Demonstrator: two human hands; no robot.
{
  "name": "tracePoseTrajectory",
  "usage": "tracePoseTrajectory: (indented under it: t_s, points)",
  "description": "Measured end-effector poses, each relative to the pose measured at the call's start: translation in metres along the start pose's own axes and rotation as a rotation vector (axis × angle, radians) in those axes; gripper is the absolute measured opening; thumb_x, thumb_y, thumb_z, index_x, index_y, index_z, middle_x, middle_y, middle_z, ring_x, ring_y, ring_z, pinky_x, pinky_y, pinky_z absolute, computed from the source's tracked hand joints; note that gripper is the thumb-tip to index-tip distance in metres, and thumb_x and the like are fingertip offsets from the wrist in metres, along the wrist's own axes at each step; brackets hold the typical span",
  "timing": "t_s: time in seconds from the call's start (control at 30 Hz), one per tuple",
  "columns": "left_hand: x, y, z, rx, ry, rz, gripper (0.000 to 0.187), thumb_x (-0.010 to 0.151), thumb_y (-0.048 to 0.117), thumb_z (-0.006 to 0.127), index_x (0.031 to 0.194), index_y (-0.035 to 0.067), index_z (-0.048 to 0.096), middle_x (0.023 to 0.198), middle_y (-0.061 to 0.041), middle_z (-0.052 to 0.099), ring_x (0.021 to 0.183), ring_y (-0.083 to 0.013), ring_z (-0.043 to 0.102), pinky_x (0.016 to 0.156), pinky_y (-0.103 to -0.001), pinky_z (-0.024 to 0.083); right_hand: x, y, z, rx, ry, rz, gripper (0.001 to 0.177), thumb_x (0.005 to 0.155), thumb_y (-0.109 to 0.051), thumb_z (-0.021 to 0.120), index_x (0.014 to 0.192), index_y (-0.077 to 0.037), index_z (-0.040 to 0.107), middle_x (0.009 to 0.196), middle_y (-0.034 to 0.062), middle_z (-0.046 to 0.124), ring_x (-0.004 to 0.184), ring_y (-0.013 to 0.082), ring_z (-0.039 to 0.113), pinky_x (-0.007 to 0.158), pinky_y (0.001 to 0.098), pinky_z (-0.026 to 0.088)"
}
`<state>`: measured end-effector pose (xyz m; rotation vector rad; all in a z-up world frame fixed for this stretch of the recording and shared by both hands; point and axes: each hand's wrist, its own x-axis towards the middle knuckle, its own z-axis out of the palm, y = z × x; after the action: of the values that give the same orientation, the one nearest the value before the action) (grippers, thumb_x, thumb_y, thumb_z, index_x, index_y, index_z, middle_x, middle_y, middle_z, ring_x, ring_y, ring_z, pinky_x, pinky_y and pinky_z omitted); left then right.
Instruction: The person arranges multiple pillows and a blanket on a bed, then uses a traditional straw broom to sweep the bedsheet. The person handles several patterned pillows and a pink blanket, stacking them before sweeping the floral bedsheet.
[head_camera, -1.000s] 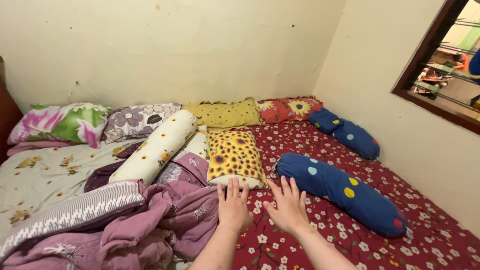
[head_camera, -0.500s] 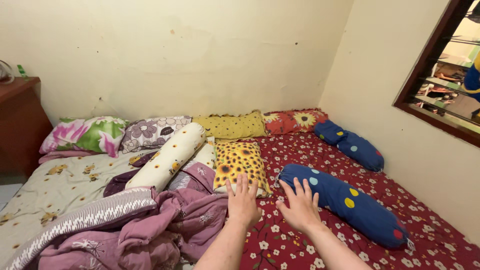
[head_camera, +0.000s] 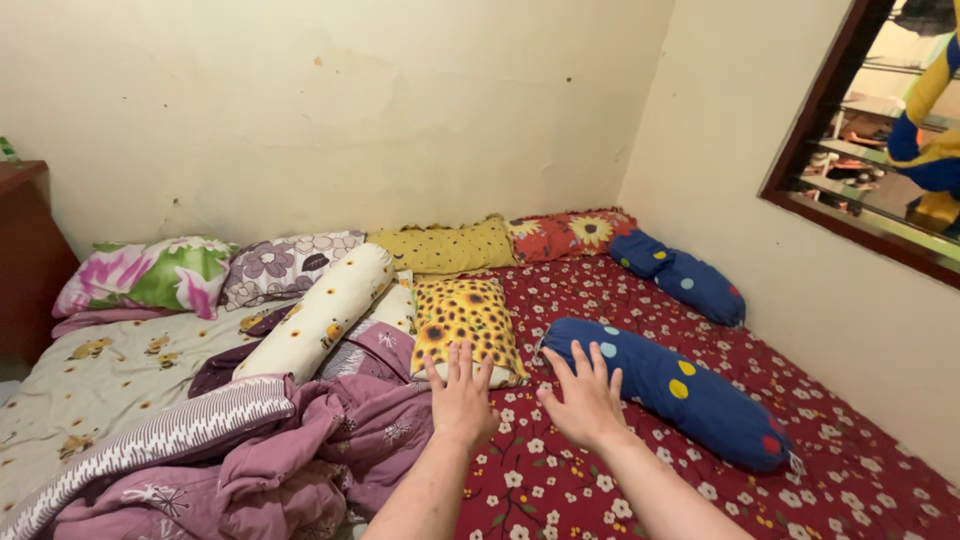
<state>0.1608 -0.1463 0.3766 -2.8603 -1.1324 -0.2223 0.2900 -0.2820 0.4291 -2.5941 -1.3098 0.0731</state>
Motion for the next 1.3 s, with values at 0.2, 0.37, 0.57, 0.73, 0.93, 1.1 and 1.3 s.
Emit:
tracePoseTrajectory:
  t_s: [0.2,0.37,0.57,0.73,0.93,1.1,1.3]
  points:
    - [-0.002,0.007,-0.004,-0.018,0.018,0.018,0.096,0.082,0.050,0.071,0.160,0.021,0.025,0.169,-0.020,0.009,0.157,-0.0334,0.003,0.118,-0.071,-0.005,-0.006,-0.008,0.005,-0.019,0.003,-0.049,0.070,0.094,-0.049,0.060,0.157,-0.036,0.031,0.169,0.0100,0.014,0.158,0.0320,-0.001,0.124,0.0615,0.004]
    - [0.000,0.001,-0.005,-0.039,0.062,0.019,0.096,0.080,0.048,0.072,0.160,0.022,0.025,0.169,-0.019,0.009,0.157,-0.0329,0.004,0.119,-0.069,-0.005,0.001,-0.025,0.009,-0.023,0.008,-0.104,0.070,0.094,-0.047,0.061,0.156,-0.036,0.032,0.168,0.0125,0.015,0.158,0.0340,0.000,0.123,0.0621,0.004]
    - [0.007,-0.016,0.001,-0.038,0.069,0.028,0.093,0.082,0.047,0.071,0.160,0.022,0.027,0.169,-0.019,0.010,0.157,-0.0348,0.002,0.119,-0.069,-0.003,0.021,-0.043,0.018,-0.031,0.045,-0.131,0.067,0.094,-0.046,0.060,0.155,-0.035,0.035,0.168,0.0132,0.018,0.157,0.0343,0.002,0.122,0.0637,0.005]
    - [0.020,-0.041,-0.003,-0.059,0.098,0.010,0.093,0.080,0.047,0.071,0.160,0.023,0.028,0.170,-0.018,0.010,0.158,-0.0317,0.003,0.121,-0.068,-0.003,0.046,-0.058,0.021,-0.023,0.075,-0.144,0.066,0.093,-0.048,0.061,0.154,-0.035,0.038,0.167,0.0137,0.019,0.157,0.0337,0.004,0.123,0.0625,0.006]
    - [0.040,-0.068,-0.009,-0.015,0.105,-0.012,0.091,0.082,0.044,0.070,0.159,0.022,0.027,0.169,-0.019,0.008,0.157,-0.0331,0.002,0.119,-0.068,-0.001,0.063,-0.063,0.019,-0.027,0.102,-0.158,0.066,0.094,-0.048,0.059,0.154,-0.033,0.037,0.168,0.0135,0.018,0.157,0.0339,0.003,0.122,0.0633,0.006]
    - [0.063,-0.065,-0.005,-0.013,0.102,-0.003,0.088,0.083,0.042,0.067,0.160,0.022,0.029,0.170,-0.018,0.010,0.158,-0.0322,0.003,0.120,-0.067,-0.001,0.066,-0.039,0.013,-0.083,0.112,-0.114,0.068,0.094,-0.049,0.058,0.156,-0.034,0.033,0.167,0.0130,0.015,0.156,0.0345,0.002,0.121,0.0637,0.006]
    - [0.083,-0.051,0.009,-0.020,0.096,0.035,0.086,0.085,0.043,0.064,0.160,0.022,0.028,0.169,-0.018,0.011,0.157,-0.0340,0.003,0.119,-0.070,-0.004,0.083,-0.012,0.010,-0.155,0.109,-0.021,0.066,0.094,-0.051,0.058,0.154,-0.038,0.034,0.169,0.0103,0.017,0.158,0.0327,0.003,0.123,0.0632,0.008]
